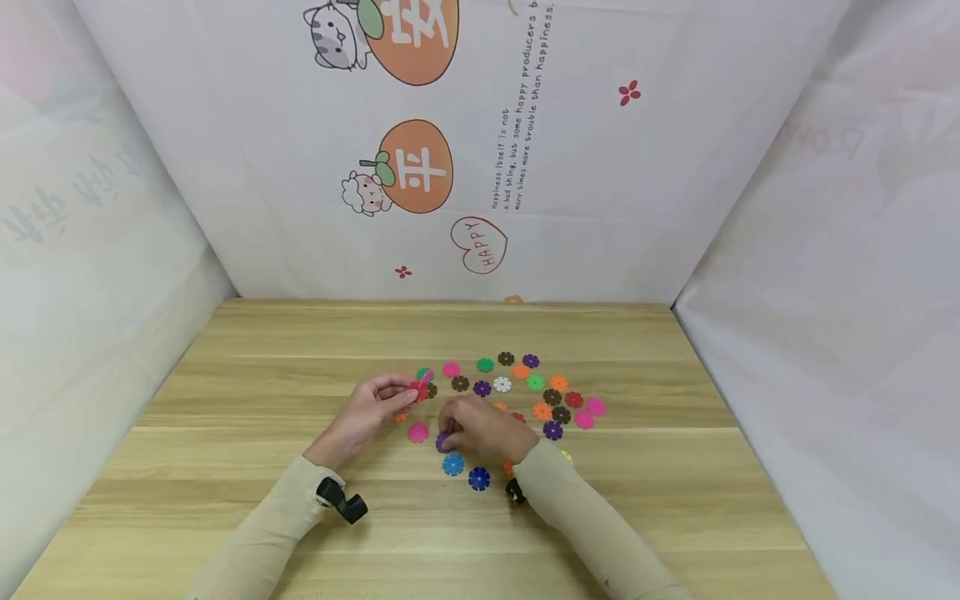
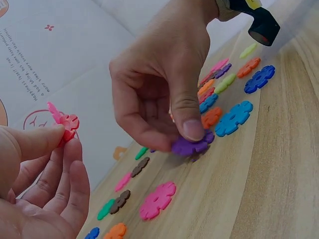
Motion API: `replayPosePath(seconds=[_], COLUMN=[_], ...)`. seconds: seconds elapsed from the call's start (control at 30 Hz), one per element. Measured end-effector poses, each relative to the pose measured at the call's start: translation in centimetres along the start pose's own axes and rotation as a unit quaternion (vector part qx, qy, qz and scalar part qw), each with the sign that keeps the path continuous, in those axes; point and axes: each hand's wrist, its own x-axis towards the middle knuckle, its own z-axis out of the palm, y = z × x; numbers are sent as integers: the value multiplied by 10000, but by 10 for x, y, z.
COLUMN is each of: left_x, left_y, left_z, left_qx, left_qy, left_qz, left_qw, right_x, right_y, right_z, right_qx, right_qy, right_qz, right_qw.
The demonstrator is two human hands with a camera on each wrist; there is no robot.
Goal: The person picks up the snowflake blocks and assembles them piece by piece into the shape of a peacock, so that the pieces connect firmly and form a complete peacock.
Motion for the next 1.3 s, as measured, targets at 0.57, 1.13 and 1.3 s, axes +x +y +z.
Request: replayPosePath(seconds=[0.57, 1.13, 1.3], left_x=[0, -6, -6], left_y=[2, 4, 5], left_z=[6, 7, 8], left_qx=[-81, -151, -259], left_qy=[-110, -534, -669], left_qz=[-72, -2, 28], left_qw=[9999, 9985, 9974], right_x=[-10, -2, -1], right_y=[15, 7, 5], right_z=[-33, -21, -22], right_qx=[780, 1599, 1585], right_qy=[2460, 3343, 3297], right_qz=[-399, -859, -980], right_qw=[9653, 9248, 9255])
